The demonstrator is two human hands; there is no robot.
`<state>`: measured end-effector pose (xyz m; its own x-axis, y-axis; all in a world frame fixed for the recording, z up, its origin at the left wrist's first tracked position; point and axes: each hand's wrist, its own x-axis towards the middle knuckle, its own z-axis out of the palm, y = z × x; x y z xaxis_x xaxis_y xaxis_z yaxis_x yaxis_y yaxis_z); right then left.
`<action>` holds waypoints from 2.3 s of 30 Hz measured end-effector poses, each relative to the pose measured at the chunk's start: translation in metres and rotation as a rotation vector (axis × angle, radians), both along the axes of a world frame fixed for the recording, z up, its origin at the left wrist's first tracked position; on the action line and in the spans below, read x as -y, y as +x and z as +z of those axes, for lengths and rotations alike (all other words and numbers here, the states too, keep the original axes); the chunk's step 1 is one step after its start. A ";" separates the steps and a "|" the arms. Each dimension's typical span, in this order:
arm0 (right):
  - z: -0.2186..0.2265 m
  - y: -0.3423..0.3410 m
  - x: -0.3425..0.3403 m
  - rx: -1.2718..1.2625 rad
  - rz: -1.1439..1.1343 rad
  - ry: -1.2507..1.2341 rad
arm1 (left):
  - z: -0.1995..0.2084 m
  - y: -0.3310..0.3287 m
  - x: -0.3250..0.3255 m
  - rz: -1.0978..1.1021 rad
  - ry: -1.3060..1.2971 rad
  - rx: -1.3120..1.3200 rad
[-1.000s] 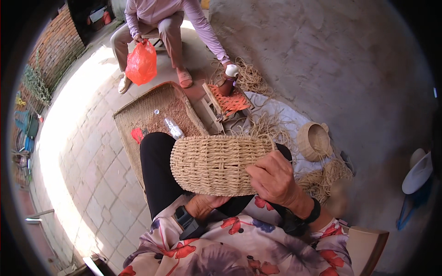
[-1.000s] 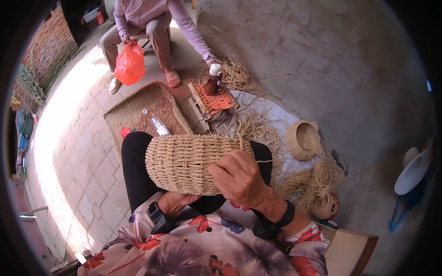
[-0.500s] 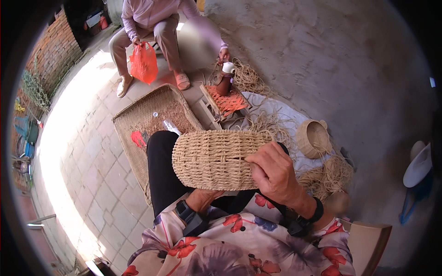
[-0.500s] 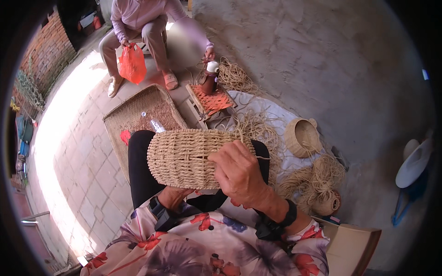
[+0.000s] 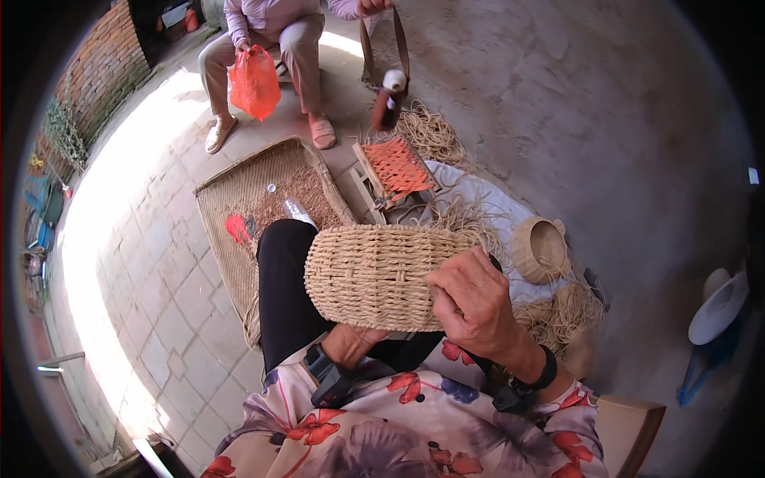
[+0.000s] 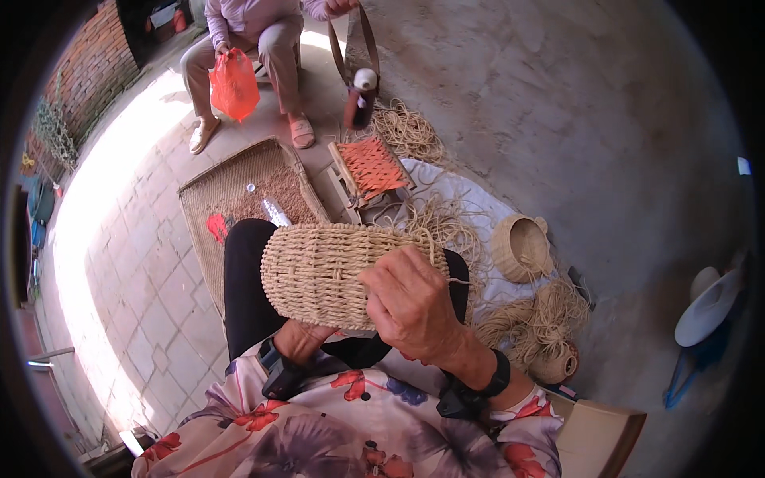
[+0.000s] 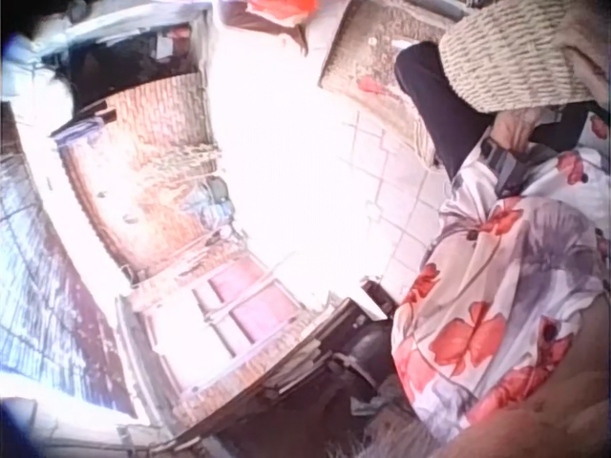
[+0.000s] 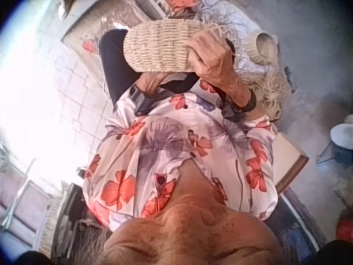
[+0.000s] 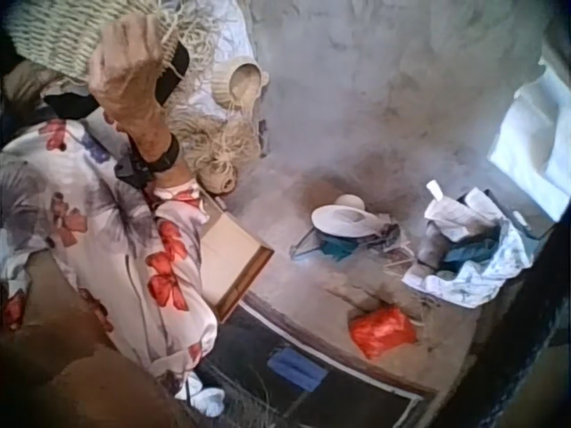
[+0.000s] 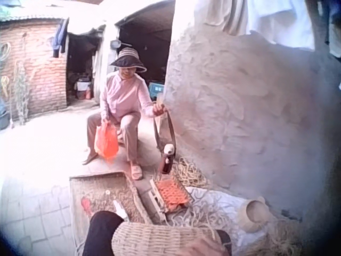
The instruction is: Weaving a straw basket using thin strips of material.
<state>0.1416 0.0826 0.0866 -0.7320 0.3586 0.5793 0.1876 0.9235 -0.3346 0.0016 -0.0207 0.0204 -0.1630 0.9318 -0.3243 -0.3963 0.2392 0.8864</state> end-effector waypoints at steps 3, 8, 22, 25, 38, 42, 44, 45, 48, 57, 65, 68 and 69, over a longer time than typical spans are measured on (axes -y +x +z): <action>0.003 -0.004 0.002 0.021 0.001 0.003 | -0.031 0.001 -0.007 0.028 0.137 0.214; 0.006 -0.003 0.000 0.069 0.015 -0.058 | -0.083 0.004 -0.025 0.029 0.322 0.736; 0.023 -0.002 -0.011 0.247 0.028 -0.059 | -0.091 0.009 -0.034 -0.104 0.296 1.419; 0.032 -0.009 -0.002 0.382 0.007 0.058 | -0.096 0.007 -0.034 -0.123 0.256 1.490; 0.014 0.002 -0.023 -0.139 0.091 -1.062 | 0.047 -0.067 0.024 -0.019 0.465 -1.144; 0.024 0.011 -0.040 -0.130 0.172 -0.911 | 0.062 -0.040 -0.023 -0.017 0.675 -1.288; 0.023 0.032 -0.059 -0.077 0.084 -0.844 | 0.055 -0.037 -0.034 -0.073 0.730 -1.228; 0.014 0.044 -0.067 -0.023 0.059 -0.771 | 0.051 -0.036 -0.040 -0.089 0.745 -1.225; -0.011 0.070 -0.075 0.132 0.057 -0.651 | 0.043 -0.036 -0.037 -0.172 0.753 -1.026; -0.024 0.089 -0.063 0.190 -0.093 -0.121 | -0.012 -0.326 0.025 0.759 0.169 -0.045; -0.038 0.091 -0.057 0.056 -0.176 -0.133 | -0.022 -0.317 0.058 0.438 -0.057 -1.554; -0.032 0.084 -0.054 0.043 -0.134 -0.096 | 0.030 -0.153 0.004 0.164 0.301 -1.168; -0.032 0.082 -0.053 0.034 -0.150 -0.096 | 0.044 -0.119 -0.006 -0.017 0.429 -1.219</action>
<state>0.2239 0.1351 0.0546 -0.6846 0.5173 0.5135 0.3331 0.8487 -0.4109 -0.1169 -0.0151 0.0641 -0.1270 0.9287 0.3483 0.7182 -0.1561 0.6781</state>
